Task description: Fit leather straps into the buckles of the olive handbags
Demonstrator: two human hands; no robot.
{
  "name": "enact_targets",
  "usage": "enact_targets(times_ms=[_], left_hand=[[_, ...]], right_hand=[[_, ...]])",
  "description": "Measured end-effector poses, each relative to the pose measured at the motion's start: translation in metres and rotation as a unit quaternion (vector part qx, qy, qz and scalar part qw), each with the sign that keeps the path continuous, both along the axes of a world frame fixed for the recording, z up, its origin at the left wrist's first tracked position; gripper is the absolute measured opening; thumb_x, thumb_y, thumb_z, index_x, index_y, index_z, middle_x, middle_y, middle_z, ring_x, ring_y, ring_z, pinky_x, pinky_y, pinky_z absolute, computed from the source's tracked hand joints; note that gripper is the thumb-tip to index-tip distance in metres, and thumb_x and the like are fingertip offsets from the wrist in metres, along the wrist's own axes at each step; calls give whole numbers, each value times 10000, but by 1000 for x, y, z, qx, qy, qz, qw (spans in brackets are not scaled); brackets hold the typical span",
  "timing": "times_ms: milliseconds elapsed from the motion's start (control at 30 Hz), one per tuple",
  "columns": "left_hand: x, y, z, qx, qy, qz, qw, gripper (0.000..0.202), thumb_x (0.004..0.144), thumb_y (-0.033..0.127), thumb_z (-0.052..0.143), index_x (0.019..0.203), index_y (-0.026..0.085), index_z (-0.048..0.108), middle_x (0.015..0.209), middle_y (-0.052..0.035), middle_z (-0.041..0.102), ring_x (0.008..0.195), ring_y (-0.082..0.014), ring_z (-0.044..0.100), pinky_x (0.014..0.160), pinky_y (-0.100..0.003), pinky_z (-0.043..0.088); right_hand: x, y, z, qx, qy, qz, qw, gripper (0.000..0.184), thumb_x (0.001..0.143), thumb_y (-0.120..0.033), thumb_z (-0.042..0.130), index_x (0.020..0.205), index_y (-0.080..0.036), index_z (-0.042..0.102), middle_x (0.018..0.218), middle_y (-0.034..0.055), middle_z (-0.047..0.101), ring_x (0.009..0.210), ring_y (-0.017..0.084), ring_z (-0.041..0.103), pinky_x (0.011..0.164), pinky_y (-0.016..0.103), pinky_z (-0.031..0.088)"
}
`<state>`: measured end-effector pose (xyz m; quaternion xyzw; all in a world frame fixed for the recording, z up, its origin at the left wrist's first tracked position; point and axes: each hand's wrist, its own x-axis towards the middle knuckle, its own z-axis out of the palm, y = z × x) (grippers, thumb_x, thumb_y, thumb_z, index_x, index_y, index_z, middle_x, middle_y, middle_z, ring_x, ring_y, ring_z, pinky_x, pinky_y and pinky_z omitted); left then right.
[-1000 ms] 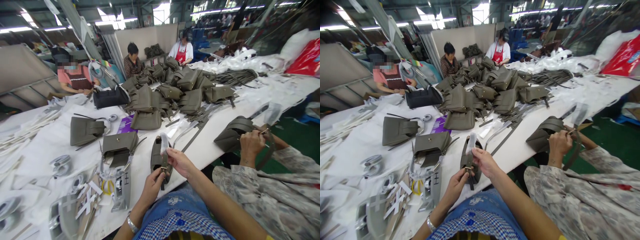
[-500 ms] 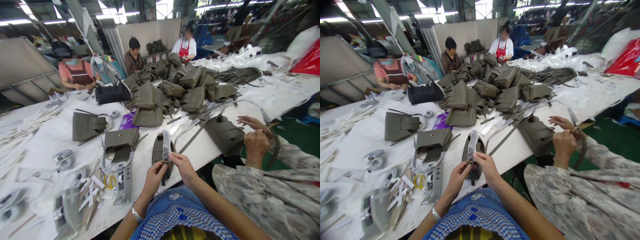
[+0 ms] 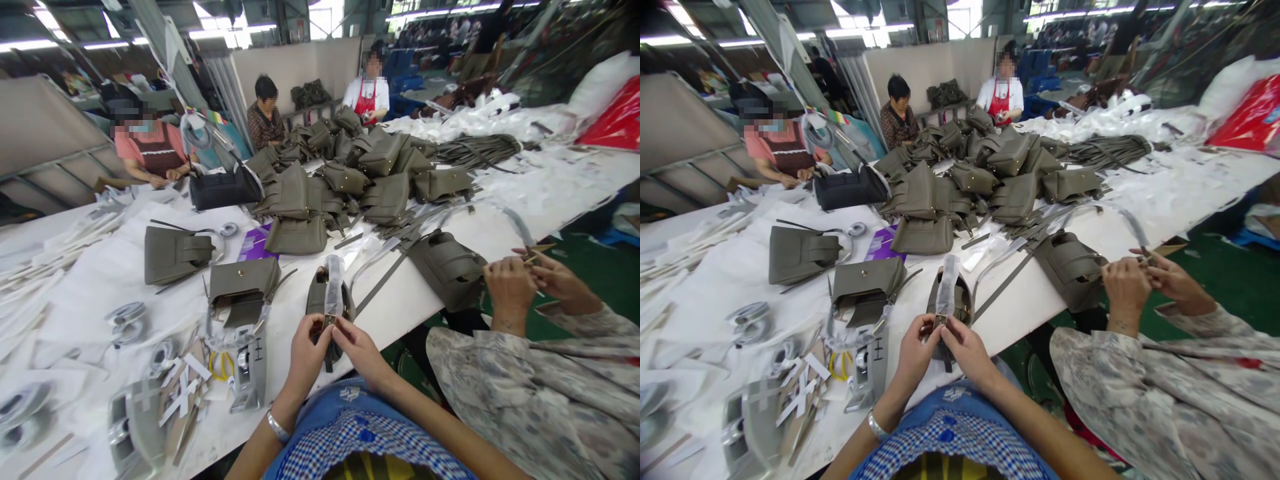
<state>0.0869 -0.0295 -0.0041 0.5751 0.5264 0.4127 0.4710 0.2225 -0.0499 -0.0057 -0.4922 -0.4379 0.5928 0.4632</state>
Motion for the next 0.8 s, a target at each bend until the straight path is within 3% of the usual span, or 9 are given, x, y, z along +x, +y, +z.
enact_targets(times_ms=[100,200,333,500,633,733,800], left_hand=[[-11,6,8,57,73,-39,995,166,849,325,588,863,178,665,877,-53,658,856,-189,607,788,-298,478],[-19,14,19,68,78,-47,994,212,892,333,527,919,176,667,894,-59,672,827,-179,625,756,-285,491],[-20,24,33,117,132,-64,982,154,859,288,592,955,189,661,930,-55,685,833,-179,637,768,-285,506],[-20,34,46,196,233,-164,938,186,889,253,549,1024,224,674,1003,-60,703,929,-201,643,851,-317,498],[-21,40,52,220,320,-225,893,182,909,236,511,995,214,670,933,-61,695,825,-180,640,748,-273,496],[-19,46,56,236,377,-236,864,143,897,224,520,900,204,662,843,-46,669,737,-161,614,664,-242,460],[-18,50,58,240,388,-230,860,113,886,219,534,868,204,644,809,-29,647,712,-149,595,655,-234,440]], right_hand=[[-1,1,-1,18,-17,22,999,394,840,-453,596,1137,-205,670,1090,52,690,1036,243,609,962,384,452],[-2,1,-1,18,-31,11,999,358,841,-443,591,1059,-185,711,962,45,712,954,243,620,872,357,485],[-4,1,1,21,-39,2,999,320,846,-425,583,975,-172,729,875,19,703,834,205,611,766,300,485],[-3,0,0,46,-70,-11,996,270,844,-402,586,844,-172,726,801,-6,686,750,175,580,707,268,458],[-3,-1,1,51,-80,-11,995,246,840,-370,587,765,-172,712,699,-19,647,666,155,543,619,245,418],[-3,-1,4,59,-71,-13,996,242,851,-364,567,788,-179,710,718,-15,649,688,160,546,626,242,416],[-3,-1,7,64,-73,-19,995,258,863,-375,549,803,-182,709,741,-10,656,707,165,553,635,242,419]])
